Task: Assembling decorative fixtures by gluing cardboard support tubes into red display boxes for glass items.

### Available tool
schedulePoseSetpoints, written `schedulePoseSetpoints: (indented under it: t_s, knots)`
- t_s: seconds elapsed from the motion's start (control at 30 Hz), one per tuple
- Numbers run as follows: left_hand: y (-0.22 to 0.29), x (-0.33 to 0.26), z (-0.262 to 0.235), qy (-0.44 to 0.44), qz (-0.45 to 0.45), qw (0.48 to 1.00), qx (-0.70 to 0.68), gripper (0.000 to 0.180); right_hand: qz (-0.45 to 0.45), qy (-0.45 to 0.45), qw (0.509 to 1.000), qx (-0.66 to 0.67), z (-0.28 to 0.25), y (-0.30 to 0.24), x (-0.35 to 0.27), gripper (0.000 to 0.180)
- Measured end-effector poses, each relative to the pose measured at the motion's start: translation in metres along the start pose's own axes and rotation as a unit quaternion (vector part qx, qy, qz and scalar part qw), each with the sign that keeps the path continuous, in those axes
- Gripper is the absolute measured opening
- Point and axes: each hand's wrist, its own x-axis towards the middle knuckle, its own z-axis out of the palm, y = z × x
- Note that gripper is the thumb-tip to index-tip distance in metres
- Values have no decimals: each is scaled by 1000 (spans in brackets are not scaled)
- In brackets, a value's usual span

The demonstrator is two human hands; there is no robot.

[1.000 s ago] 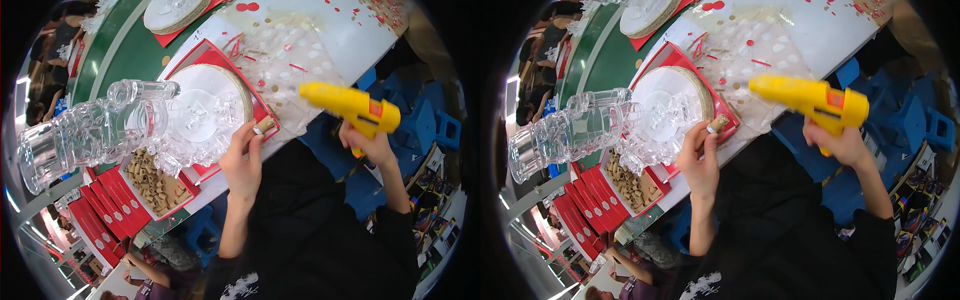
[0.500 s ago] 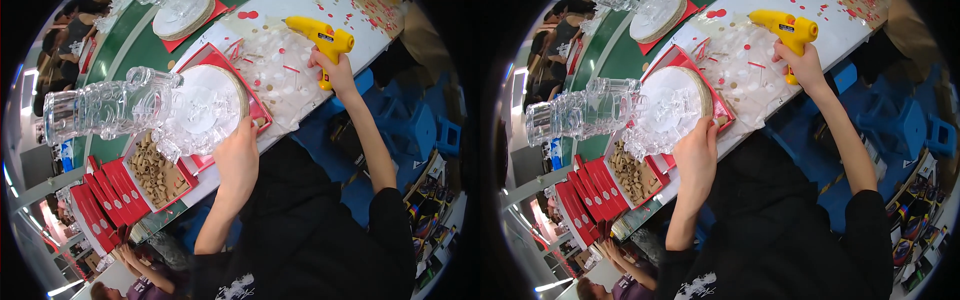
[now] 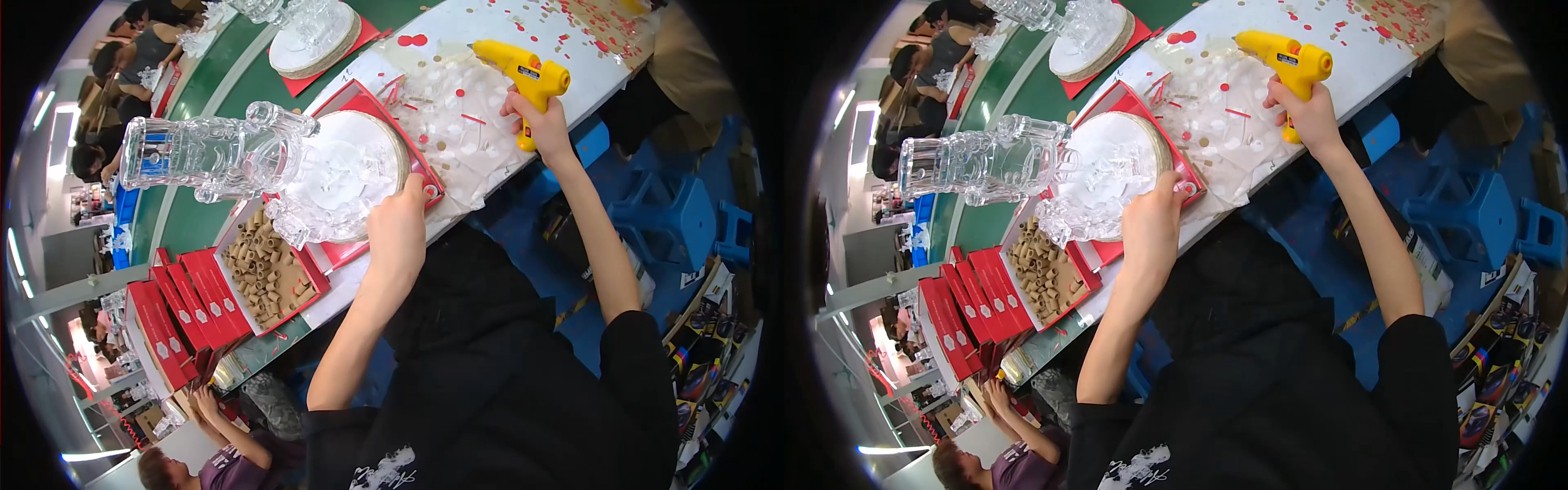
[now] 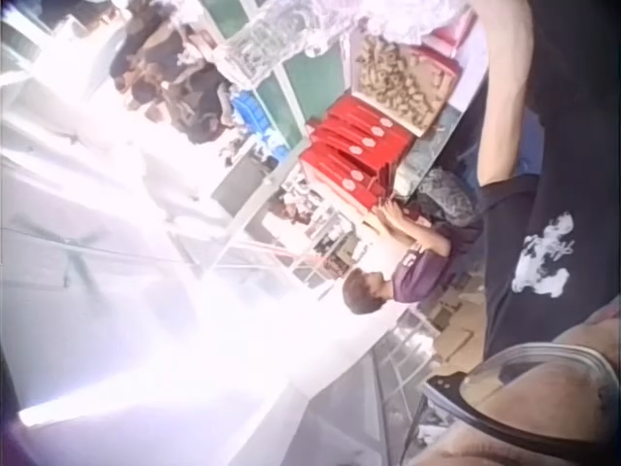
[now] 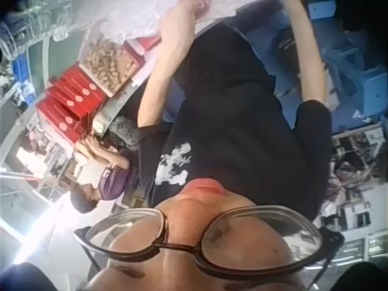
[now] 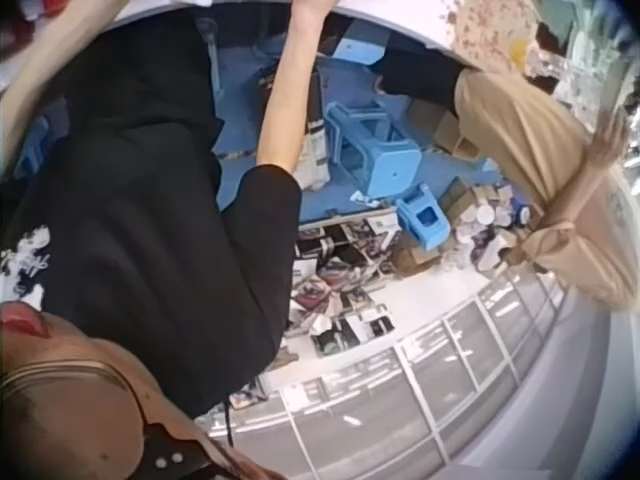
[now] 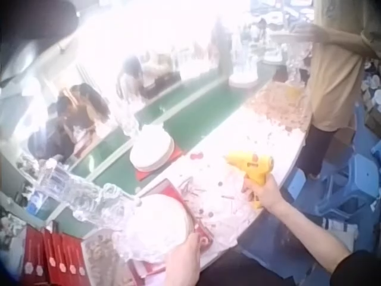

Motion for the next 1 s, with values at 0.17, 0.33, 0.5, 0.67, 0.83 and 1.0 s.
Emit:
schedulePoseSetpoints:
  t_s: [0.17,0.33,0.5,0.67,0.83,1.0]
  knots:
    - [-2,-2,-1,7,81,996,30,6,-28,-2,1000,8,6,-1,2,21]
    - [3,-18,-48,14,137,986,-98,17,-12,-40,999,31,4,0,-6,34]
    - [-34,-16,-113,490,71,868,-32,75,-25,-45,999,6,-13,-3,-11,35]
    - [-89,47,-162,366,38,900,-232,72,-63,-60,996,5,17,5,-4,30]
    - [-98,92,-220,364,96,911,-167,68,-34,1,999,10,-12,19,-6,31]
    - [-141,107,-313,371,77,912,-158,57,-22,12,999,25,-5,9,-6,30]
